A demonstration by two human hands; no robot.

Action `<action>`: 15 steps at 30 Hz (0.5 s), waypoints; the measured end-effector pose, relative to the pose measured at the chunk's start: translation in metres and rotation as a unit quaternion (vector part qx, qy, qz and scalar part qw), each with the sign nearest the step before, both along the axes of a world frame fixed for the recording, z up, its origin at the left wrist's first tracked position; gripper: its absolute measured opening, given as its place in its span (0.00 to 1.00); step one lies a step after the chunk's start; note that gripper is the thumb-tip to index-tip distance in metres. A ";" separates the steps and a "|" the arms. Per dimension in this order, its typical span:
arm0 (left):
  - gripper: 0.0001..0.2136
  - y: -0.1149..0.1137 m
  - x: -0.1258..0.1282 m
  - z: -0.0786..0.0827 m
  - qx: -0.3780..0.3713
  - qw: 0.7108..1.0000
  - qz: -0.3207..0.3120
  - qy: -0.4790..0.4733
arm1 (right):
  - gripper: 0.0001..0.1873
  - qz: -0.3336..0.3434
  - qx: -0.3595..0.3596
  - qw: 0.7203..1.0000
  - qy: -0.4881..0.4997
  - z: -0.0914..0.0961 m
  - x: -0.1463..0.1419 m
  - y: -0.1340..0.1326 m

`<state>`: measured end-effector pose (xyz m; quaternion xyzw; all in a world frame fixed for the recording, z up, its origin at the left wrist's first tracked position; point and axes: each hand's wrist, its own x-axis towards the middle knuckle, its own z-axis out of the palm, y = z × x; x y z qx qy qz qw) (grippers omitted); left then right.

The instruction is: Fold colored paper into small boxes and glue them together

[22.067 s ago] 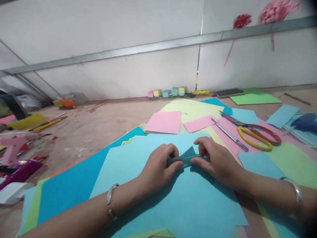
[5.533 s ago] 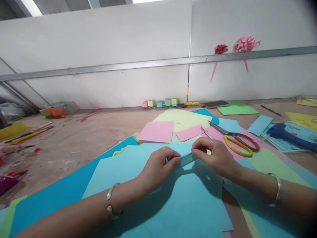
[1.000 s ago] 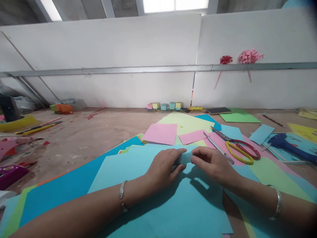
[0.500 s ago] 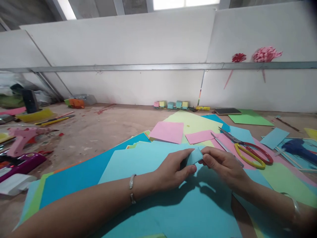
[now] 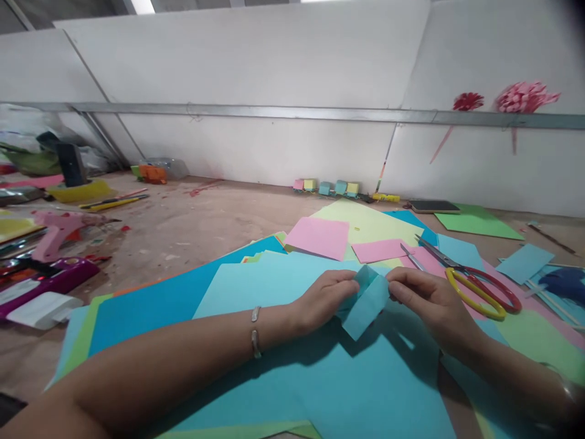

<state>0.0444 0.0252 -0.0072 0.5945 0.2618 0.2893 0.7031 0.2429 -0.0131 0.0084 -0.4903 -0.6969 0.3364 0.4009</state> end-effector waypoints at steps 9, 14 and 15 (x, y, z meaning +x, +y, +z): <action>0.08 0.003 0.005 -0.009 0.091 0.992 0.056 0.061 | 0.16 -0.064 -0.029 0.995 -0.075 0.000 -0.006 -0.001; 0.06 -0.002 0.006 -0.008 0.252 0.940 0.163 0.162 | 0.28 -0.083 -0.025 0.993 -0.082 -0.005 -0.016 -0.007; 0.06 -0.004 0.006 -0.007 0.278 0.927 0.178 0.176 | 0.31 -0.093 -0.022 0.991 -0.088 -0.007 -0.018 -0.007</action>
